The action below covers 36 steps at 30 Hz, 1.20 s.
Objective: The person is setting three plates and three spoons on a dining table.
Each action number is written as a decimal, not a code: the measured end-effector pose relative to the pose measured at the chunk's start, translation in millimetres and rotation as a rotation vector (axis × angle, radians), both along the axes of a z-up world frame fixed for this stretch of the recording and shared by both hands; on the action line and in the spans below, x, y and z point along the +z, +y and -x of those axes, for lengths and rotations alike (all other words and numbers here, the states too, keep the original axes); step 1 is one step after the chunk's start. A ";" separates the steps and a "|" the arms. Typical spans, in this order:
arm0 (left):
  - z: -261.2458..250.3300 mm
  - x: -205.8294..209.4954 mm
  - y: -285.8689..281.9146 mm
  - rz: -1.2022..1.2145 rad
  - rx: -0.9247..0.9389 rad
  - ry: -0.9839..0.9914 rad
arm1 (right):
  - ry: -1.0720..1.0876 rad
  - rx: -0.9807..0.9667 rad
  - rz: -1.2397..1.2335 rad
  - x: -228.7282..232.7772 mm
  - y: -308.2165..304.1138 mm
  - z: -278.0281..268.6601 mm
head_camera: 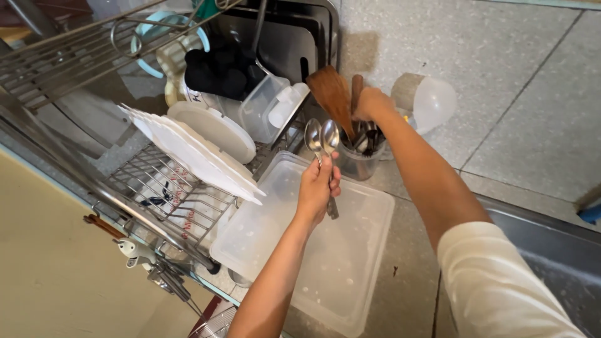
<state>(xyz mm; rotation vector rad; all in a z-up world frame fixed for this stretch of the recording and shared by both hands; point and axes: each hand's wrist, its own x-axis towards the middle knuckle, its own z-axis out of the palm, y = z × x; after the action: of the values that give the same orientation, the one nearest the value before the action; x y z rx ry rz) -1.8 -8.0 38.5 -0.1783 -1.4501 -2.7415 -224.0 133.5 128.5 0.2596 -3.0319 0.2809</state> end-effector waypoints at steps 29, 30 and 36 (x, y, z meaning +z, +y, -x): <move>35.1 -30.0 -0.3 0.121 0.258 0.309 | 0.335 0.428 0.326 119.1 60.3 -120.3; 36.8 -30.5 -2.9 0.155 0.348 0.431 | 0.339 0.546 0.307 128.0 59.8 -141.7; 1.1 7.5 -12.2 0.447 0.479 0.440 | -0.332 0.738 0.540 118.7 64.9 -170.8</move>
<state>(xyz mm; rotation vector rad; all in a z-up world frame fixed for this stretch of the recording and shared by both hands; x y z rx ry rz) -2.8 -20.3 46.0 -0.3625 -1.6719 -1.8400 -53.2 198.3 247.2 1.3755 -2.8473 1.2600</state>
